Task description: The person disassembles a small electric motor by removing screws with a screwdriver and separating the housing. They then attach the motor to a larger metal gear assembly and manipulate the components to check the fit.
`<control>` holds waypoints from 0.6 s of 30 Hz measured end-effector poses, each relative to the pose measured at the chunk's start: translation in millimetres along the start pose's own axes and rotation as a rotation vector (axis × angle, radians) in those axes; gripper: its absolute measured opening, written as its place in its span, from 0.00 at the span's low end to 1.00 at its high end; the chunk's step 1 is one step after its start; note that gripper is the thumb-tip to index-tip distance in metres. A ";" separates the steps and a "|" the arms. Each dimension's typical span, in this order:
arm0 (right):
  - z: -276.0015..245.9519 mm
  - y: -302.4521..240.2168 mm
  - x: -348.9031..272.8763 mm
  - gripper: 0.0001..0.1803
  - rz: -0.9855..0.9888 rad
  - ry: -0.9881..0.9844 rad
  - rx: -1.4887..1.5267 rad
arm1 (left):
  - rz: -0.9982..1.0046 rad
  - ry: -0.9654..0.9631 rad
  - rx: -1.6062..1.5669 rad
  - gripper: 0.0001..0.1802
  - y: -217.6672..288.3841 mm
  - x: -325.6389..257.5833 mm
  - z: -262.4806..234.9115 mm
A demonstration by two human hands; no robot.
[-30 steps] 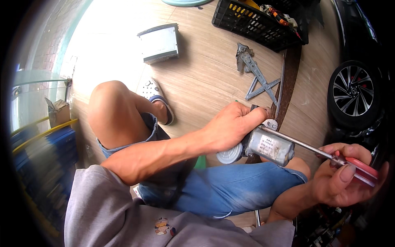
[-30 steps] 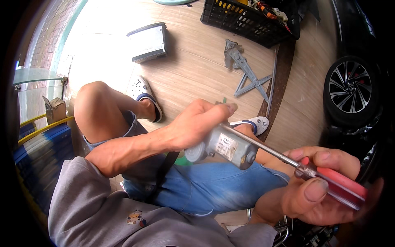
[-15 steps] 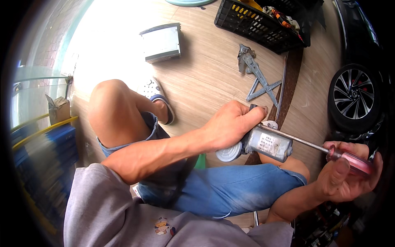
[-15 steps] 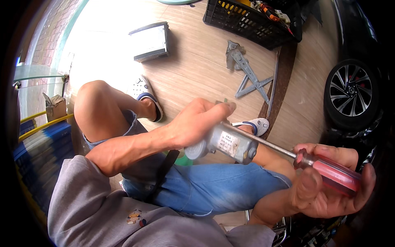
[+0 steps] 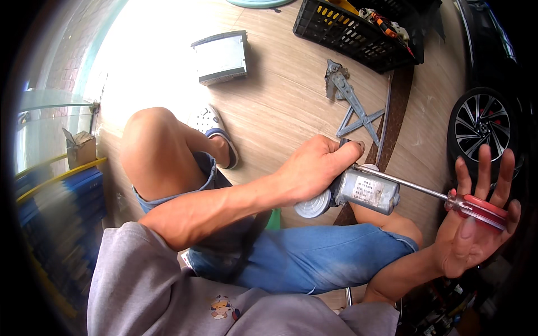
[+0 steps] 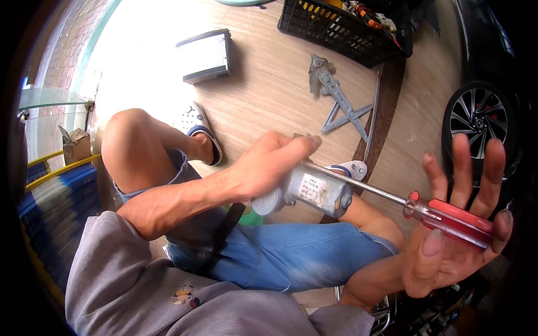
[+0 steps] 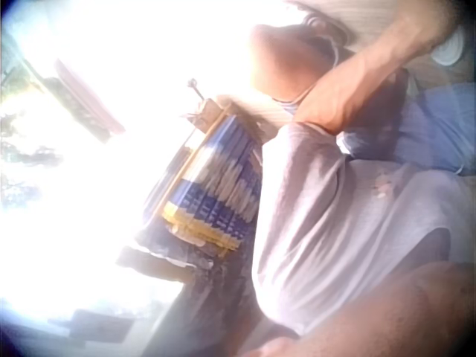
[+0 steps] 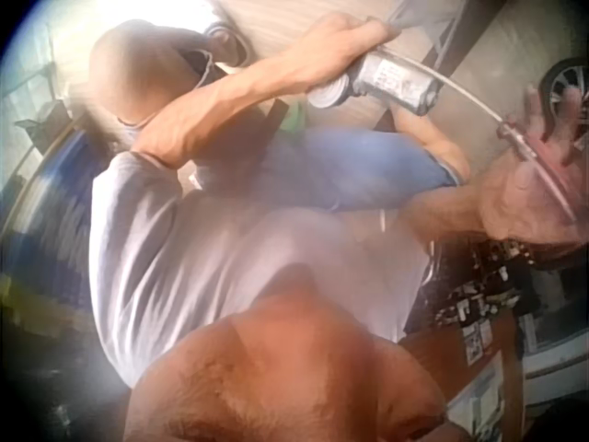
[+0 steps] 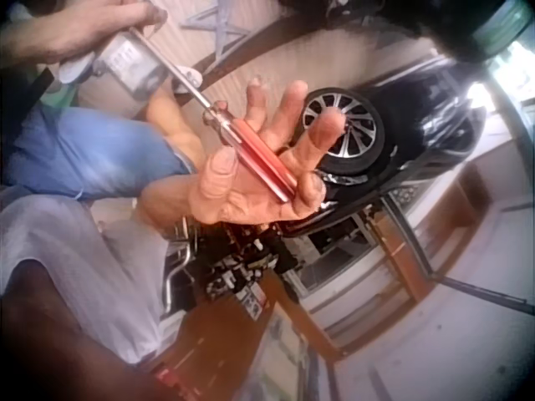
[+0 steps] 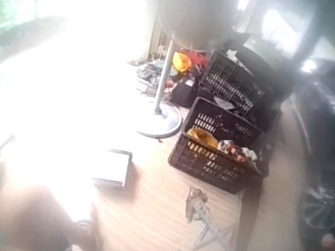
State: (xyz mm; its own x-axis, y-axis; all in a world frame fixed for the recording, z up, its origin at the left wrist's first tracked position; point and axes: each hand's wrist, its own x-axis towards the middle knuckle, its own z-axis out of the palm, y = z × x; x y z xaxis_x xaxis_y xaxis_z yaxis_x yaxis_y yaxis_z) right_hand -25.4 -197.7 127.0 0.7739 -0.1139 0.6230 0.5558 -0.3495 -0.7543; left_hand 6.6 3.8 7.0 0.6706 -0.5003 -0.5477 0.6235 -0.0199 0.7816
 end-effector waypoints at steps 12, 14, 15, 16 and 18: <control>1.7 -2.3 1.6 0.31 0.049 -0.132 0.082 | 0.019 0.044 0.171 0.34 3.5 -2.8 -1.7; -14.1 -0.2 0.2 0.32 0.041 -0.227 0.055 | 0.017 0.047 0.162 0.35 4.8 -3.8 -2.1; -19.7 -0.3 -0.3 0.31 0.011 -0.259 -0.007 | 0.019 0.047 0.161 0.35 4.0 -2.8 -1.9; -25.0 -0.2 -0.4 0.31 -0.021 -0.291 -0.068 | -0.013 0.047 0.126 0.35 2.0 -0.7 -1.8; -31.6 3.7 2.5 0.30 -0.073 -0.378 -0.050 | -0.046 0.045 0.093 0.35 -1.8 0.8 -1.9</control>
State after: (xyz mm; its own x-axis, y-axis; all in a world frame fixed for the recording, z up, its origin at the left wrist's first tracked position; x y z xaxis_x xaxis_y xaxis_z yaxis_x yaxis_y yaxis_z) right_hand -31.1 -228.7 132.3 0.7951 0.2603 0.5477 0.6055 -0.3900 -0.6937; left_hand 6.8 5.1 4.5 0.6606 -0.4577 -0.5951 0.6157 -0.1233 0.7782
